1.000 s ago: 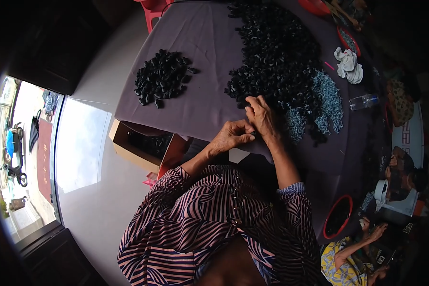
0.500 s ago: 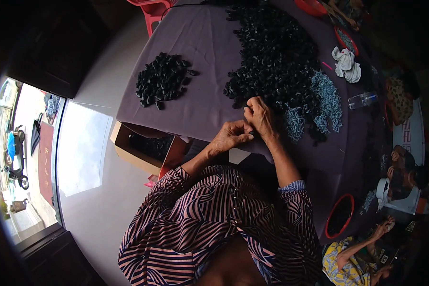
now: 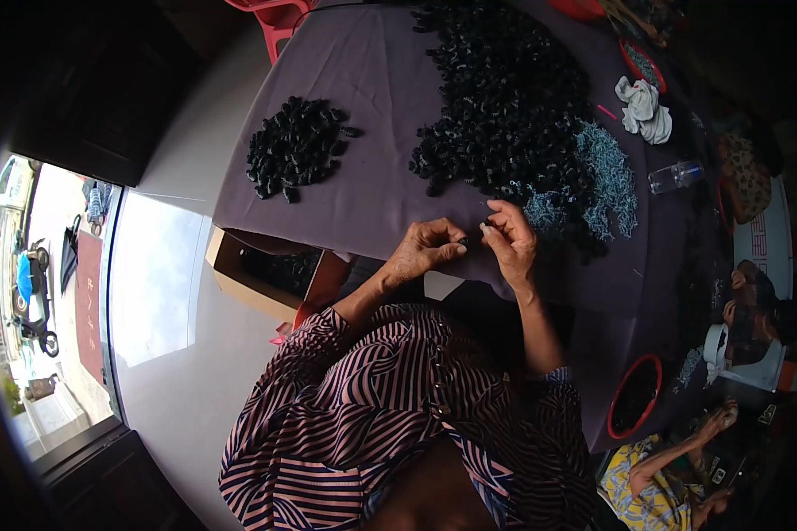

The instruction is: Sorting small black plastic components on a table.

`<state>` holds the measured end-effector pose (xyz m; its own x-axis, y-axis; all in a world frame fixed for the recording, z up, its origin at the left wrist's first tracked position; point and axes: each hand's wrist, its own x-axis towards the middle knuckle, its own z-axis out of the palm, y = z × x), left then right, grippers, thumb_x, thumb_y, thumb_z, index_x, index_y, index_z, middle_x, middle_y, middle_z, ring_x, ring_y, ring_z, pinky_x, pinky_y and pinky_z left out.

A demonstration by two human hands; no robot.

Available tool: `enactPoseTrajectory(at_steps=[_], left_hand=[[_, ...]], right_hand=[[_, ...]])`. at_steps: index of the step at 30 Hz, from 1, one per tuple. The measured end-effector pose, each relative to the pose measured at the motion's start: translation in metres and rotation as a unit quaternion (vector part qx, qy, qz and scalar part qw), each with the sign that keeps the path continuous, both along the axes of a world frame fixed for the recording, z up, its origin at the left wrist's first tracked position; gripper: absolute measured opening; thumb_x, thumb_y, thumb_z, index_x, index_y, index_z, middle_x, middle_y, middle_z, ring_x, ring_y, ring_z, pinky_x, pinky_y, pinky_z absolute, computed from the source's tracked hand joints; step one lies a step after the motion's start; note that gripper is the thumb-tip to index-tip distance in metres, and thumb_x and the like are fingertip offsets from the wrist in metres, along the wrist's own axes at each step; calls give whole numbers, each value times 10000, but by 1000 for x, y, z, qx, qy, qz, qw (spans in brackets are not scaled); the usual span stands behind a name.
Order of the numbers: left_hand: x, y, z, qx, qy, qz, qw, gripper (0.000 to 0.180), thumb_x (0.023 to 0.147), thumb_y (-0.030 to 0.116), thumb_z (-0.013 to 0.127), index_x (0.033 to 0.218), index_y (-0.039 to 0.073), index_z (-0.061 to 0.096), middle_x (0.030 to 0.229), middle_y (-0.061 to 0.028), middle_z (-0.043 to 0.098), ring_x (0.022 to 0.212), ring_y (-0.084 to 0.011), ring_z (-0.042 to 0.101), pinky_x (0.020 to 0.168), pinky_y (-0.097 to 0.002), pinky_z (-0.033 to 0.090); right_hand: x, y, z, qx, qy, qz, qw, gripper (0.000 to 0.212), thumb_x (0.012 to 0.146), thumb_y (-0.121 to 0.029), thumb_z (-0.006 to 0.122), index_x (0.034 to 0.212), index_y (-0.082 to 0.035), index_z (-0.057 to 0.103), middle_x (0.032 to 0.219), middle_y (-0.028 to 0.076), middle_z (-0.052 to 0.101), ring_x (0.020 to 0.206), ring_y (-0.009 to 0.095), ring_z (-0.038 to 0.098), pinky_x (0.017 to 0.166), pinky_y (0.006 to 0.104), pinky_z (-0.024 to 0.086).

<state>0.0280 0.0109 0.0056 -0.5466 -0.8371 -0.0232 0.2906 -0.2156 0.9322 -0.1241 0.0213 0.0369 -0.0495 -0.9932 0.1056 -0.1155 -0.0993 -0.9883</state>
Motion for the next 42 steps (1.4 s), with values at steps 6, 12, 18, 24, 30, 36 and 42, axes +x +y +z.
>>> enactPoseTrajectory(at_steps=[6, 12, 18, 24, 30, 36, 42], left_hand=[[2, 1, 3, 8, -11, 2, 1000, 85, 710, 59, 563, 757, 19, 505, 646, 49, 474, 575, -7, 401, 502, -145, 326], [2, 1, 4, 0, 4, 21, 1000, 81, 715, 69, 559, 763, 31, 505, 644, 46, 477, 581, -11, 406, 505, -148, 328], [-1, 0, -1, 0, 6, 29, 1000, 85, 732, 94, 543, 769, 27, 505, 646, 37, 496, 578, -15, 418, 506, -152, 339], [-1, 1, 0, 11, 19, 28, 999, 85, 740, 94, 531, 787, 26, 511, 652, 27, 506, 582, -19, 429, 502, -152, 345], [-3, 3, 0, -8, 8, 23, 1000, 89, 749, 87, 516, 807, 18, 518, 666, 22, 515, 591, -18, 434, 506, -147, 351], [-3, 3, -2, -24, 6, 19, 1000, 91, 752, 78, 509, 820, 18, 519, 670, 22, 514, 580, -15, 431, 493, -147, 349], [-3, 2, -4, -18, 22, 32, 999, 100, 752, 85, 511, 824, 16, 507, 664, 25, 502, 572, -18, 429, 489, -148, 348]], right_hand=[[3, 9, -4, 17, 30, 22, 999, 115, 729, -29, 498, 843, -18, 493, 650, -16, 484, 553, 32, 446, 505, 157, 367], [-1, 11, -8, 11, 39, 5, 999, 97, 733, -58, 505, 824, -25, 491, 636, -20, 461, 532, 40, 440, 501, 163, 379], [4, 13, -5, 32, -91, 23, 995, 88, 734, -55, 494, 807, -16, 465, 680, 18, 486, 544, 56, 474, 501, 178, 419], [7, 14, -2, 34, -126, 50, 990, 89, 734, -38, 485, 812, -5, 454, 696, 41, 500, 536, 62, 475, 502, 176, 415], [6, 16, -3, 56, -188, 40, 980, 102, 729, -33, 485, 821, 0, 457, 705, 52, 495, 531, 75, 467, 506, 182, 403], [5, 17, -2, 65, -181, 41, 981, 121, 738, -41, 481, 850, 5, 466, 707, 58, 504, 525, 72, 468, 527, 178, 401], [5, 17, -4, 94, -241, 61, 964, 120, 752, -53, 470, 859, 2, 471, 711, 60, 510, 527, 79, 471, 518, 193, 413]])
